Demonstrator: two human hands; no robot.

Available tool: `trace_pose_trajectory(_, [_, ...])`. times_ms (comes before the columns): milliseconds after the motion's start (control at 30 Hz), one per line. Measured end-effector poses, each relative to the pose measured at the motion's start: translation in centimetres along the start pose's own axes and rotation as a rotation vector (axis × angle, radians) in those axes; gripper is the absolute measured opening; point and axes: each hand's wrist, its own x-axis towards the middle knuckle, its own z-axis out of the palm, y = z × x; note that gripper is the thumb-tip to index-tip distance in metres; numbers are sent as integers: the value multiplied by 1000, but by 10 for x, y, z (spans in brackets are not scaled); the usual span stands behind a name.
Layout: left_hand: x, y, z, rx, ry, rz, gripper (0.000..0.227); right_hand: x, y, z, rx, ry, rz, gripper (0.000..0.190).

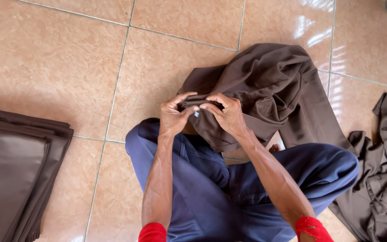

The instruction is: A person sitting on the floor folds brown trousers, smoothing the fabric and stacking them.

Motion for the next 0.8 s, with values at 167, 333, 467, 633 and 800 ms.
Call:
trace_pose_trajectory(167, [7, 40, -17, 91, 271, 207, 27, -19, -6, -55, -274, -136, 67, 34])
trace_pose_trajectory(333, [10, 50, -33, 126, 496, 323, 19, -59, 25, -83, -485, -217, 141, 24])
trace_pose_trajectory(467, [14, 49, -30, 140, 600, 389, 17, -69, 51, -88, -340, -52, 172, 12])
trace_pose_trajectory(633, [15, 49, -27, 147, 640, 442, 15, -28, 41, -85, -410, 76, 34, 10])
trace_pose_trajectory(800, [15, 46, -26, 203, 653, 489, 15, 10, 52, -66, -462, 105, -163, 8])
